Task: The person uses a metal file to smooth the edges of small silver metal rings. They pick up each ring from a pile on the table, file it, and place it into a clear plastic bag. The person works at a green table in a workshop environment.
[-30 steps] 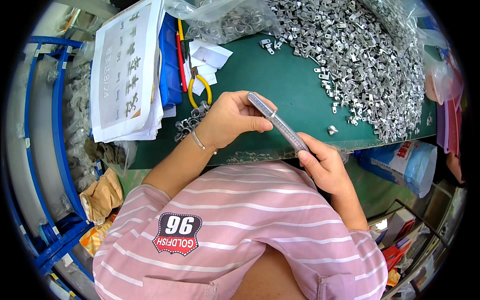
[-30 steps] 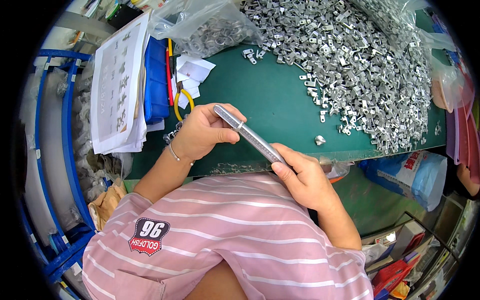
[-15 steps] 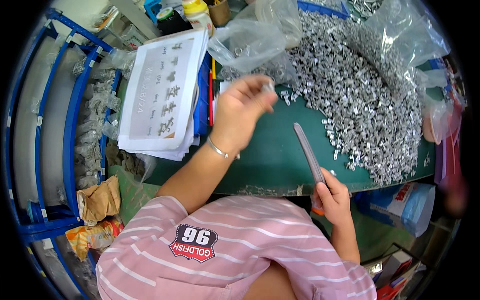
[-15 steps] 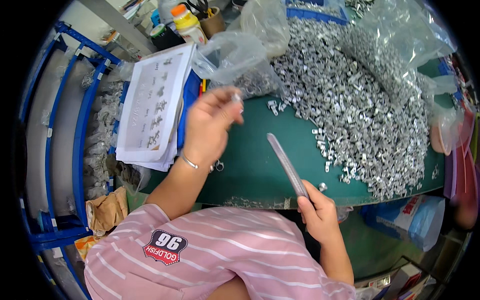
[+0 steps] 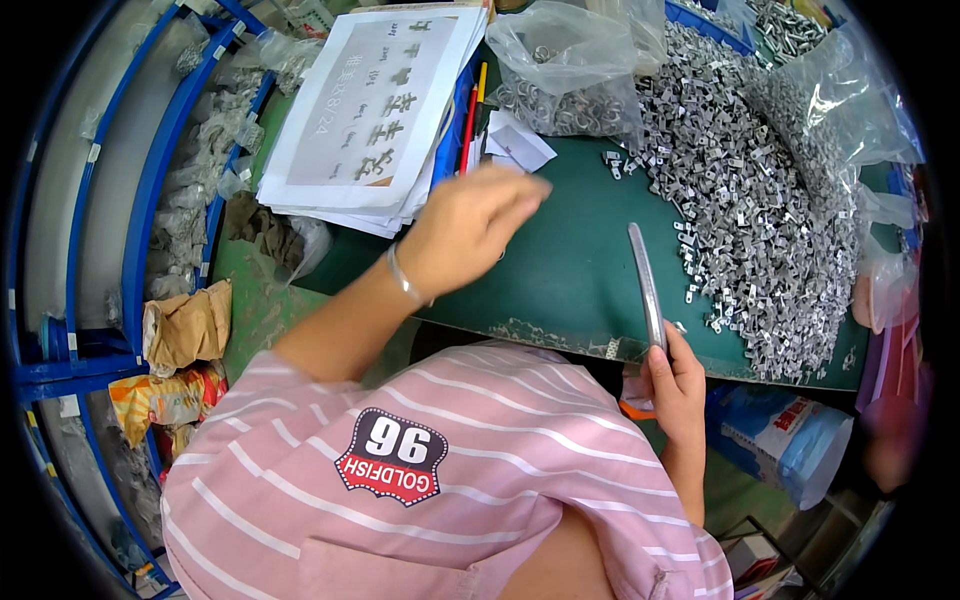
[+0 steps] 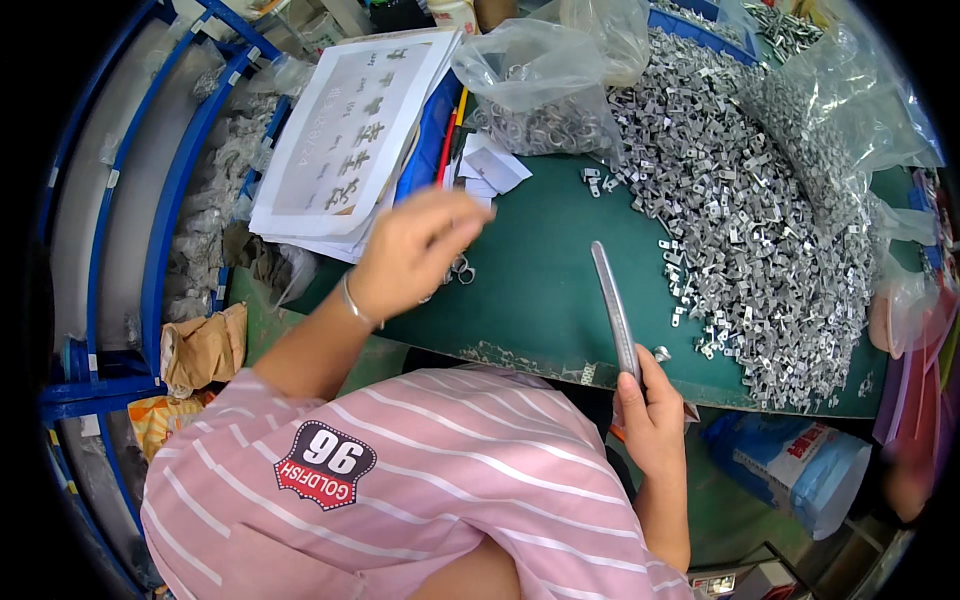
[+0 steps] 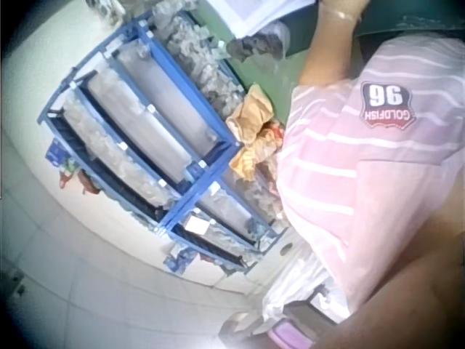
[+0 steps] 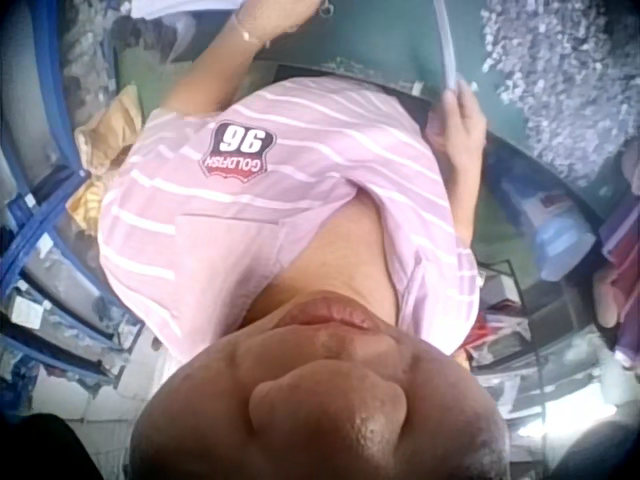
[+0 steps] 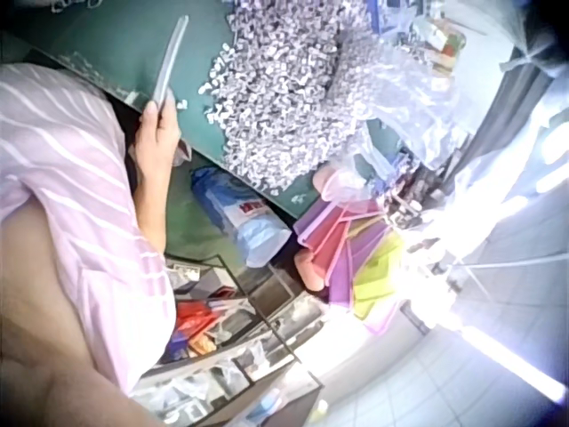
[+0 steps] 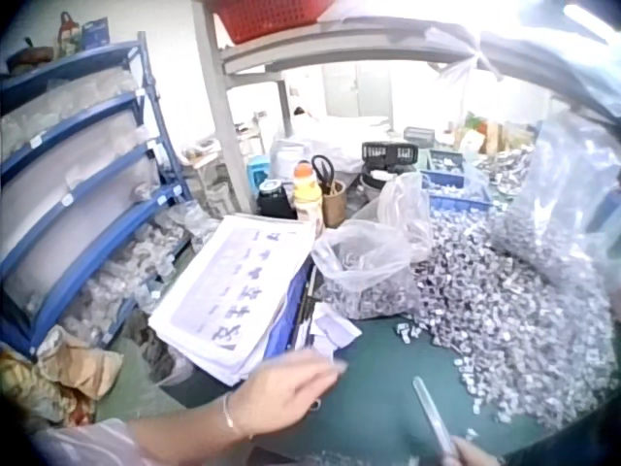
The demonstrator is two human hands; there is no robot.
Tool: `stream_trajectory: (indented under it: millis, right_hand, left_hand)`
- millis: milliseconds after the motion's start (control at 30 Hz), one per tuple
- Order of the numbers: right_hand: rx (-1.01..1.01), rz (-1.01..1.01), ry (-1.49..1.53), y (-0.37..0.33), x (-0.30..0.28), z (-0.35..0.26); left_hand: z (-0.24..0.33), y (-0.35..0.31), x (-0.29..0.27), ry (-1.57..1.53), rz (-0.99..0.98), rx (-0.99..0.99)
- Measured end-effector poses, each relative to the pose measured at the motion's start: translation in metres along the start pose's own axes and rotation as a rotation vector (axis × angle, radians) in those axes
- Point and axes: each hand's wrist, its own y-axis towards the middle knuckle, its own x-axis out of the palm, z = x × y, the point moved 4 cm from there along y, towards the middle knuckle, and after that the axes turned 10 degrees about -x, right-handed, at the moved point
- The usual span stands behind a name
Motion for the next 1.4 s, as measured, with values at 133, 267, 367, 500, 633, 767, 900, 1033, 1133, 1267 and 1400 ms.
stream_trajectory:
  millis: [133,267,367,500,633,767,900,1033,1133,1267,1400]
  right_hand:
    - [-0.488,-0.024,-0.606,0.026,0.011,-0.009]
    - [-0.443,-0.045,-1.004,0.053,0.031,-0.020]
    - [-0.534,-0.034,-1.164,0.073,0.046,-0.008]
    - [-0.835,-0.179,-0.926,0.090,0.101,-0.047]
    - [-1.028,-0.490,-0.757,0.098,0.158,-0.050]
    - [-1.032,-0.471,-0.804,0.100,0.186,-0.030]
    - [-0.957,-0.391,-0.793,0.096,0.192,-0.019]
    - [-0.973,-0.332,-0.807,0.100,0.197,-0.021]
    - [-1.002,-0.363,-0.833,0.101,0.200,-0.023]
    - [-1.024,-0.401,-0.876,0.095,0.201,-0.031]
    - [-1.046,-0.450,-0.927,0.090,0.191,-0.019]
  left_hand:
    - [-0.028,-0.074,0.015,0.166,-0.013,-0.107]
    - [-0.042,-0.104,0.021,0.335,0.013,-0.272]
    - [-0.055,-0.112,0.022,0.299,0.106,-0.330]
    - [-0.067,-0.111,0.016,0.193,0.198,-0.383]
    - [-0.074,-0.101,0.025,0.001,0.252,-0.371]
    - [-0.070,-0.102,0.028,-0.070,0.345,-0.377]
    - [-0.069,-0.105,0.037,-0.108,0.370,-0.370]
    - [-0.069,-0.105,0.040,-0.182,0.331,-0.375]
    - [-0.064,-0.104,0.034,-0.290,0.302,-0.389]
    - [-0.066,-0.110,0.039,-0.394,0.341,-0.363]
    - [-0.066,-0.111,0.041,-0.487,0.342,-0.377]
